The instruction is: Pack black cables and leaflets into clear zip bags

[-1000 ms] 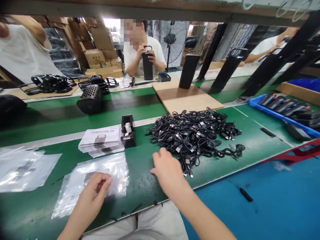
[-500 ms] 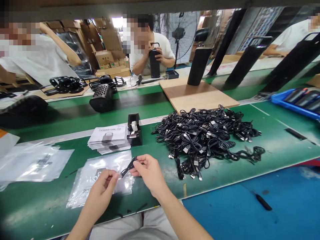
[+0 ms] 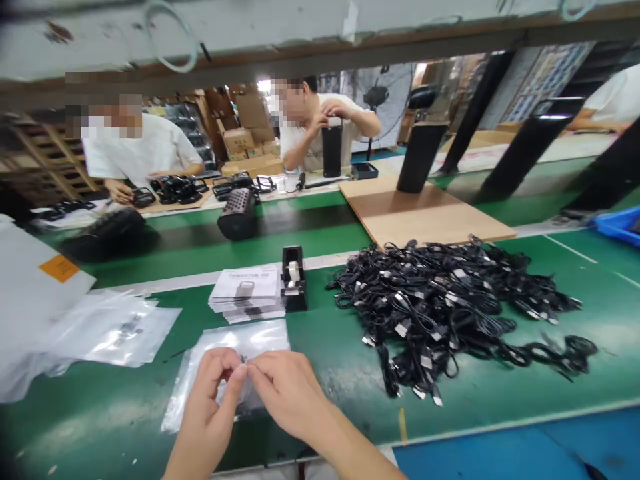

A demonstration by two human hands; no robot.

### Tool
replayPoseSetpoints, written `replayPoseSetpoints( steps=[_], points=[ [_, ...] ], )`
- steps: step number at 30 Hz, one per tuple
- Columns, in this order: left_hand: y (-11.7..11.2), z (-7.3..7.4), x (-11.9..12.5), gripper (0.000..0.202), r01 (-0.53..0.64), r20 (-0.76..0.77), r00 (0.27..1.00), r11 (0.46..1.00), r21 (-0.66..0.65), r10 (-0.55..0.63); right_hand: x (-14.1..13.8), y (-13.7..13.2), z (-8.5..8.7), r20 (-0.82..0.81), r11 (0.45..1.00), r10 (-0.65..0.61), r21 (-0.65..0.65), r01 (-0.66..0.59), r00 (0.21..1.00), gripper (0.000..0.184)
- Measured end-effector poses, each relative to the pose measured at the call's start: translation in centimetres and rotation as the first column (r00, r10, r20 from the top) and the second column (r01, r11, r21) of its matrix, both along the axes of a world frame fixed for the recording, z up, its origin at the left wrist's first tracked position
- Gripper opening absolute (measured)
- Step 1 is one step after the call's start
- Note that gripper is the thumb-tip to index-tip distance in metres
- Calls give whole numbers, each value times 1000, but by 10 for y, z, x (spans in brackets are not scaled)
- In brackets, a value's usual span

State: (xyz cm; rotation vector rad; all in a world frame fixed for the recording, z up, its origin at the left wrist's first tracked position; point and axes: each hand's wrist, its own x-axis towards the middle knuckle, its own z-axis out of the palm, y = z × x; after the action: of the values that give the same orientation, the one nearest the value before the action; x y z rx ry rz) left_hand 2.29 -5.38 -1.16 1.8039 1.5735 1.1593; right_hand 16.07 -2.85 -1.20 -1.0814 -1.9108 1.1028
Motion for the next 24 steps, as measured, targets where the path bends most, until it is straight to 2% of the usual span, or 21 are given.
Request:
replayPoseSetpoints(
  steps=[1, 6, 9, 12, 14, 16, 19, 22, 24],
  points=[
    [1, 5, -2, 12, -8, 22, 1000, 1000, 5, 8, 1, 2, 9, 63, 997, 71, 39, -74, 996, 38],
    [7, 30, -15, 14, -58, 180, 982, 998, 13, 55, -5, 21, 45, 277, 928, 273, 178, -329, 921, 20],
    [10, 43, -24, 17, -116, 245, 964, 992, 40, 103, -12, 34, 67, 378, 898, 243, 261, -354, 894, 19],
    [14, 44, -33, 25, -140, 367, 923, 989, 39, 116, -15, 41, 97, 399, 878, 234, 305, -369, 887, 9],
    [17, 38, -37, 53, -10, 491, 871, 1000, -23, 20, -15, 42, 118, 377, 852, 309, 298, -430, 873, 8],
    [18, 28, -38, 73, 181, 589, 803, 978, -99, -89, -13, 41, 136, 343, 825, 396, 275, -495, 852, 11],
    [15, 19, -33, 66, 362, 678, 715, 920, -149, -171, -7, 39, 150, 312, 805, 489, 198, -559, 815, 11],
    [11, 20, -25, 57, 510, 776, 597, 843, -169, -205, 3, 38, 155, 282, 779, 579, 84, -621, 765, 9],
    [9, 23, -20, 59, 588, 827, 516, 794, -154, -222, 9, 37, 157, 248, 738, 657, -17, -675, 712, 7]
  ],
)
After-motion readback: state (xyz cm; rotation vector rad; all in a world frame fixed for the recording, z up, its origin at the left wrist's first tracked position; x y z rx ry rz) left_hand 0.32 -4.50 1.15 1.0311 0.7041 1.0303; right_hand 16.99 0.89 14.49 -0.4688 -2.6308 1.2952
